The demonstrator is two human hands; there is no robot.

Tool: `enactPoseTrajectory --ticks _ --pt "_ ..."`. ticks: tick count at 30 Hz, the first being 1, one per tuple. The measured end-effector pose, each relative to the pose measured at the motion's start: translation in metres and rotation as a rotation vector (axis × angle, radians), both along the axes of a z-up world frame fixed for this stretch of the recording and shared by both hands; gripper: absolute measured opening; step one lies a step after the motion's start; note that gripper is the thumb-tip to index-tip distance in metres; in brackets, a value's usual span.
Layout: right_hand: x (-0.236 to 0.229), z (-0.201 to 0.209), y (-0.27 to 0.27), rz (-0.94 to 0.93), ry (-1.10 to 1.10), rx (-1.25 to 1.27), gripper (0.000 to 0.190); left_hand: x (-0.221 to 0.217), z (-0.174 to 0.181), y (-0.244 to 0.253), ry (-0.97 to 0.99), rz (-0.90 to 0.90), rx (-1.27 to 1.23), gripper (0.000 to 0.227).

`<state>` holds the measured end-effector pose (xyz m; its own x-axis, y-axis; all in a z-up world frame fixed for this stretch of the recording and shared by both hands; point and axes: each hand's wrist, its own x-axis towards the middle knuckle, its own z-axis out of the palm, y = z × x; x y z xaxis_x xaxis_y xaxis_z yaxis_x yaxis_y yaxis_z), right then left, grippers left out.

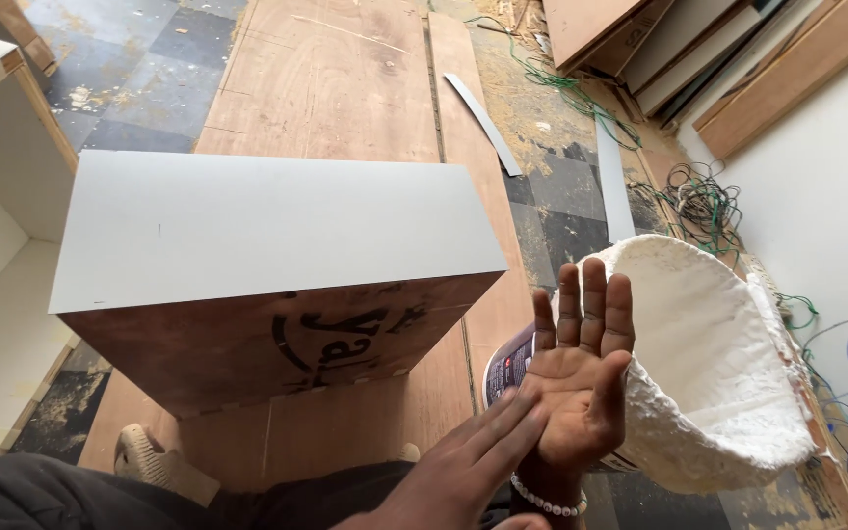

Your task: Applying adhesive tape to the edges of wooden drawer boxes for assembly.

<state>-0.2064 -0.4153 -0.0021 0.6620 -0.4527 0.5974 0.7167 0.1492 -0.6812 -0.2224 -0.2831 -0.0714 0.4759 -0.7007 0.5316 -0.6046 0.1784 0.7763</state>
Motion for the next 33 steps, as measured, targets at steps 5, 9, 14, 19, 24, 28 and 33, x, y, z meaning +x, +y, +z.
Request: enactPoseTrajectory --ticks 5,9,14,19,24,28,33 --pt "0.057 -0.013 -0.039 -0.306 0.344 -0.15 0.053 0.004 0.023 0.091 -0.187 0.384 0.078 0.051" --pt "0.087 -0.036 -0.048 -0.232 0.636 -0.085 0.039 0.041 0.053 0.185 -0.186 1.194 -0.089 0.037" --pt "0.083 -0.048 -0.032 -0.154 0.541 -0.107 0.05 0.131 -0.003 0.239 0.297 1.055 -0.494 0.053" --pt "0.074 -0.119 0.039 -0.492 0.664 -0.319 0.087 0.183 -0.129 0.243 0.564 0.896 -0.464 0.045" --pt "0.098 -0.159 0.092 -0.33 0.582 -0.24 0.104 0.172 -0.117 0.226 1.159 0.605 -0.61 0.048" --pt "0.137 -0.14 0.053 -0.151 0.49 -0.197 0.093 0.14 -0.221 0.141 0.952 0.714 -0.651 0.04" --pt "0.162 -0.155 -0.016 0.027 0.813 -0.082 0.067 0.062 -0.079 0.051 1.374 0.416 -0.623 0.042"
